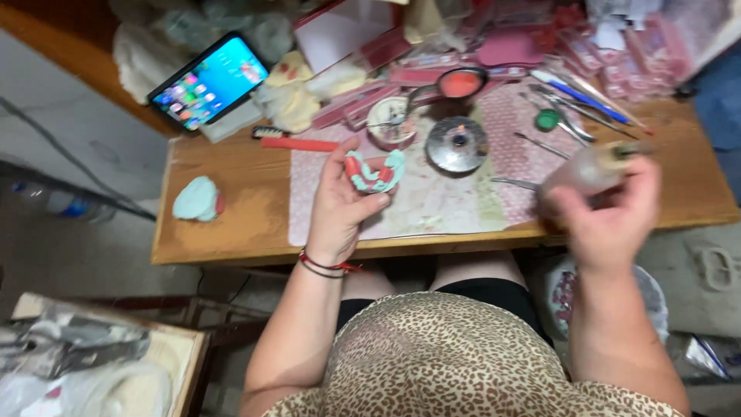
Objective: The person works on a dental prosthetic, shaping and attaching small pieces of pink and light blue material to a mold. They use a metal tool to apply a liquid from a small container onto the prosthetic and smooth the material with their fingers.
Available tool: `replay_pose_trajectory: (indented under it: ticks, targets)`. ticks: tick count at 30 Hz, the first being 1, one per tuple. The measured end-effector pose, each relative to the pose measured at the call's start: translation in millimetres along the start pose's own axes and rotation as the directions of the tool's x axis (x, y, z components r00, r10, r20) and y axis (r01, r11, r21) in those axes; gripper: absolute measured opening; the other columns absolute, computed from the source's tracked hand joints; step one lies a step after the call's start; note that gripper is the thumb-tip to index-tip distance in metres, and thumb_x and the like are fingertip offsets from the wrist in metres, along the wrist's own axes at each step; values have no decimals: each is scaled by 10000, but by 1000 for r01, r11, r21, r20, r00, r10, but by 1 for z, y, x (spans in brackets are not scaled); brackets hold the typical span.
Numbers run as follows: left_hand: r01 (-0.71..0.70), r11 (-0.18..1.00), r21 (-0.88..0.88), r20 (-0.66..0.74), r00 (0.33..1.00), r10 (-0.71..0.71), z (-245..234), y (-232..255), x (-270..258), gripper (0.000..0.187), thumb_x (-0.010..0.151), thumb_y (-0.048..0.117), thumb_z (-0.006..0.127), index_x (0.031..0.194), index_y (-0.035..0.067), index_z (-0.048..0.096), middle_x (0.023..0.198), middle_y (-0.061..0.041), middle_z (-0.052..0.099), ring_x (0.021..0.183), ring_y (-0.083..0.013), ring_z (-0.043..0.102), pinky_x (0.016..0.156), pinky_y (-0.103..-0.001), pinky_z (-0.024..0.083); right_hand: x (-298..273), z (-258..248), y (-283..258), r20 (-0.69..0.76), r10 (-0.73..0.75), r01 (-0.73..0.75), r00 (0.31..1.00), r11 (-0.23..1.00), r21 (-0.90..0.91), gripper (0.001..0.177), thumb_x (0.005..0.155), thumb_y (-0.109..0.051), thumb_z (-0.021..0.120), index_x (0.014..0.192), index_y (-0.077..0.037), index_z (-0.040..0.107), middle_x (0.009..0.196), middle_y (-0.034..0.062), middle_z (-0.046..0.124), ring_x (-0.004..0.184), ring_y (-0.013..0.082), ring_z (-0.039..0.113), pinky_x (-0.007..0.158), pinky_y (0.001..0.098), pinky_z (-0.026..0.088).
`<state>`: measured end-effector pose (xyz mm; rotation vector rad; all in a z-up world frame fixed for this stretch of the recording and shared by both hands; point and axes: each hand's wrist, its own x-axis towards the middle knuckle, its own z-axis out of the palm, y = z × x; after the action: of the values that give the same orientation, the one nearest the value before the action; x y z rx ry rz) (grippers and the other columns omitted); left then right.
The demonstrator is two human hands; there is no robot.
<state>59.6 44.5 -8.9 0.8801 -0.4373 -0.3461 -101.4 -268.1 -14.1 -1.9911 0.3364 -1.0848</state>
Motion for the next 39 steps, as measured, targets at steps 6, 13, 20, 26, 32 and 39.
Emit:
replay_pose_trajectory:
  ticks: [6,13,20,26,32,39]
  targets:
    - [-22,988,-154,-47,999,15,-13,-14,-1,910,764,-214,790,1540,67,405,1222,-302,668,1081,-356,746,913,-434,672,-33,97,-59,241,-183,122,953,961,248,797,597,-279,1051,1218,47,672,1028,189,710,966,322,707,945,444,549]
    - [-41,982,-182,-69,997,29,-22,-17,-4,897,780,-193,793,1562,30,416,1163,-302,696,1067,-354,751,905,-429,673,-31,120,-96,294,-205,150,934,969,198,685,622,-299,1047,1166,-28,731,891,103,702,808,277,680,841,417,569]
    - [-47,984,-170,-104,994,30,-26,-19,-2,863,753,-151,841,1522,1,482,1077,-245,737,993,-276,773,874,-382,681,-32,118,-92,276,-209,165,938,970,177,652,639,-249,1048,1143,-2,717,860,132,688,789,306,678,825,430,561]
    - [-55,987,-153,-119,992,37,-23,-14,-4,863,746,-128,858,1518,4,493,1064,-237,745,974,-257,773,858,-367,684,-32,118,-93,277,-235,189,932,965,181,637,649,-235,1043,1137,8,712,852,134,683,780,312,674,815,433,559]
    - [-66,985,-161,-127,991,46,-24,-17,-3,852,739,-119,865,1502,-1,506,1055,-223,752,989,-261,773,883,-389,674,-30,115,-91,268,-218,171,939,967,187,622,675,-213,1035,1147,8,696,858,135,680,787,301,675,819,419,556]
    - [-84,984,-157,-129,990,64,-20,-15,-3,858,743,-105,875,1505,3,496,1054,-199,754,998,-248,771,898,-390,672,-28,117,-105,306,-245,190,920,962,198,596,664,-211,1031,1118,6,711,826,142,679,756,334,679,780,449,561]
